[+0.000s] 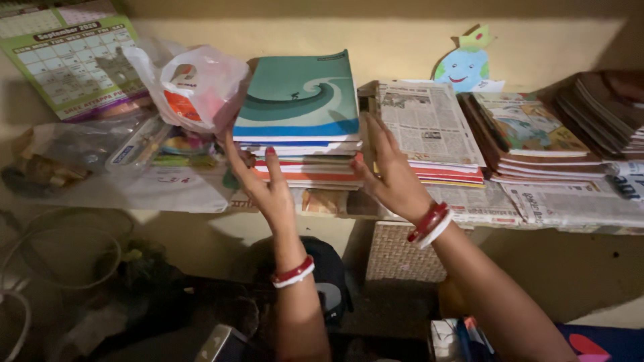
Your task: The person organizes items on a bed, then picks up a maroon bag and a purple backpack. They place books and a small container into the purple backpack, zip it, and move around the room while holding the bags.
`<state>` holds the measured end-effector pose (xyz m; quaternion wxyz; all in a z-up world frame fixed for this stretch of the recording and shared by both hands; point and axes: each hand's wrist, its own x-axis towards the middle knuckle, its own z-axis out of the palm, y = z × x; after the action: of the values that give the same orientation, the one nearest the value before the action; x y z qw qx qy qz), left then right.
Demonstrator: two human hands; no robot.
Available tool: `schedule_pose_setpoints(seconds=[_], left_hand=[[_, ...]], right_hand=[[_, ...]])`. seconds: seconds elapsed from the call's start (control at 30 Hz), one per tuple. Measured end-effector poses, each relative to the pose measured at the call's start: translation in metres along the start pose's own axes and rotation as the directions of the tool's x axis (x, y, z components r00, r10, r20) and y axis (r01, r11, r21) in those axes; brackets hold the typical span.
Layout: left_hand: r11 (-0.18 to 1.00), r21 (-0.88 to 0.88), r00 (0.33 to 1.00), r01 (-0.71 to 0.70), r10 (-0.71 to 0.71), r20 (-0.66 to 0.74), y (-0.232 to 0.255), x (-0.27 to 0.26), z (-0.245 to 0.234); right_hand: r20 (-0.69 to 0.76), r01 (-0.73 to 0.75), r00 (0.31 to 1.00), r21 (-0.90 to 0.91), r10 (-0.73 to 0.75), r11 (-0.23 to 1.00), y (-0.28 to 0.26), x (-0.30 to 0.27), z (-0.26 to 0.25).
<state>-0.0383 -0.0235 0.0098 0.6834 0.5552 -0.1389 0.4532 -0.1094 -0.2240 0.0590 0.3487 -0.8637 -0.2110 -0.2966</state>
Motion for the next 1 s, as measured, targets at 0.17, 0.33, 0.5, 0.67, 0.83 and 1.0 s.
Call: schedule_pose_setpoints(seconds=[0.17,0.33,0.5,0.67,0.83,1.0], left_hand=[[0.992,0.083,0.996,-0.09,0.092,-0.02,0.04,-0.031,0.007],[0.989,-0.138,0.998,-0.049,0.055,0.038,0.073,-0.073,0.014],[0.957,-0.278,0.975,0.078,-0.015,0.22,0.096,-0.138,0.023],[0.883,-0.287,0.821,0.371,-0.168,0.546,0.112,-0.217,0.027],[0.815,-0.207,0.571,0.542,-0.176,0.802,0.125,-0.281,0.029],[0.752,-0.168,0.337,0.637,-0.076,0.938,0.152,-0.333,0.035]], right_hand=[[-0.041,-0.012,0.999,-0.094,0.008,0.996,-0.018,-0.022,-0.023],[-0.102,-0.042,0.994,-0.096,0.032,0.995,-0.034,-0.064,-0.048],[-0.228,-0.182,0.955,0.053,0.189,0.982,-0.044,-0.142,-0.074],[-0.372,-0.469,0.805,0.077,0.462,0.88,-0.035,-0.259,-0.098],[-0.545,-0.697,0.482,0.237,0.686,0.677,-0.053,-0.383,-0.11],[-0.671,-0.673,0.25,0.397,0.698,0.624,-0.098,-0.479,-0.119]])
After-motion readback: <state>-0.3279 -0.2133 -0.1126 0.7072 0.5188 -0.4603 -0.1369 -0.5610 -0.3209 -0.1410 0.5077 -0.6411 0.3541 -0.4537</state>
